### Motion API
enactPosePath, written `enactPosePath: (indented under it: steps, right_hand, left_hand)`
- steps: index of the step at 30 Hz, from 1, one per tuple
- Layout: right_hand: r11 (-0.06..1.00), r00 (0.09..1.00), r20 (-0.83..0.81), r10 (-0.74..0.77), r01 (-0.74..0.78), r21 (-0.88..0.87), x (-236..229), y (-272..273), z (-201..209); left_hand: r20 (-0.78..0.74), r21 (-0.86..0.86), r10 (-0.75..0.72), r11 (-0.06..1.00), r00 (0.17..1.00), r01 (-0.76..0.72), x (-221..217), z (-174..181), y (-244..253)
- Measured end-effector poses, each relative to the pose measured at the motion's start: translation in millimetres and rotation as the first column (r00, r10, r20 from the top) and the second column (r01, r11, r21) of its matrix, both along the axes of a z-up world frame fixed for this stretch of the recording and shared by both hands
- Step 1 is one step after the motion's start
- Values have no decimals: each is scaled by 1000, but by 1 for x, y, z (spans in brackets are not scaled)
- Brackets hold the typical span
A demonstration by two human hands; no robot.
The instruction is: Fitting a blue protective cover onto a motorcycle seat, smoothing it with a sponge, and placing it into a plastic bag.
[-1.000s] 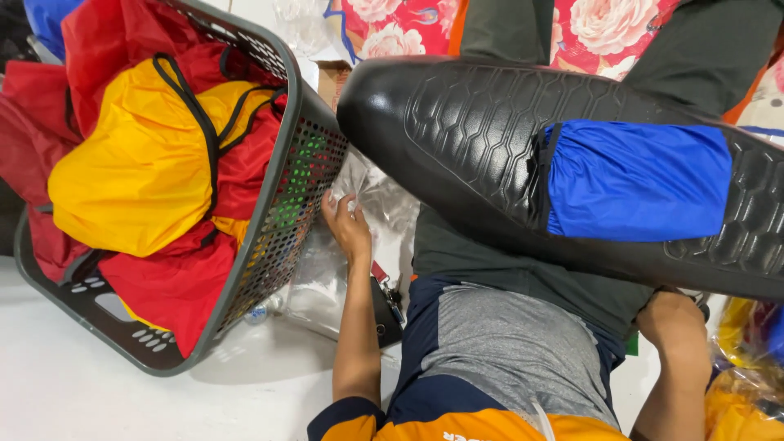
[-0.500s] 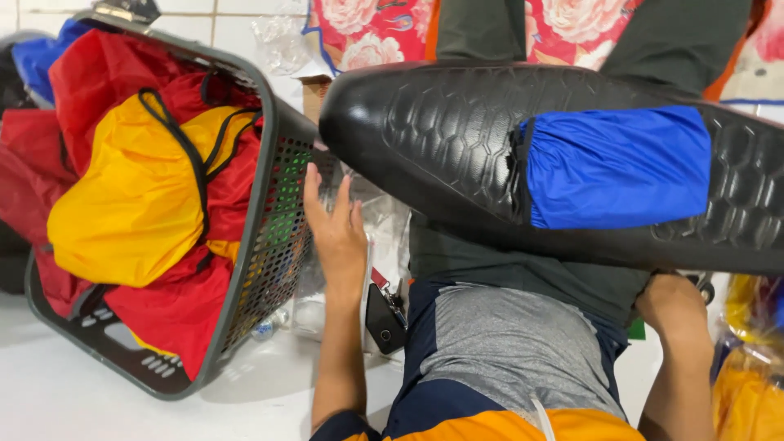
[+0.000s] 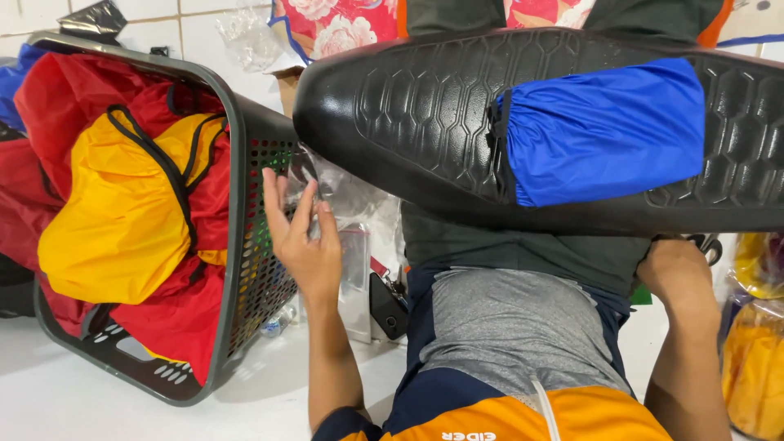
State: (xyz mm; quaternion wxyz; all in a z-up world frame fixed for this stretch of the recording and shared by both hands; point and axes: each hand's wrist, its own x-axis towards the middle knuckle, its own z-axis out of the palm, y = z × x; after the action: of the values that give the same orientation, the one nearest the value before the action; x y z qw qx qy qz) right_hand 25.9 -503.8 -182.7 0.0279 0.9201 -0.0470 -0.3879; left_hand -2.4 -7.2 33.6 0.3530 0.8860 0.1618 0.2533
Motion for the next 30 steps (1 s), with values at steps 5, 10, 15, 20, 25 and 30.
enactPosePath:
  steps: [5,10,15,20,25,30]
  right_hand:
    - [998,996,-89,-10,4,-64,8,8,7]
    - [992,987,-143,-68,52,-113,19,23,25]
    - [990,987,-144,-74,56,-128,15,14,11]
    - [991,992,51,-114,110,77,3,15,20]
    - [990,991,37,-129,127,69,3,11,15]
    - [983,985,10,-173,172,66,10,23,33]
  left_hand:
    - [-133,392,-315,854,940,342,-8,77,-16]
    - [-225,159,-688,673,691,722,11,149,-38]
    - [-266,378,-861,320,433,869,73,165,-51]
    - [-147,-34,-876,468,459,883,91,204,-63]
    - [260,15,-775,600,576,800,83,189,-36]
    - [667,-549,-489,187,562,815,71,140,50]
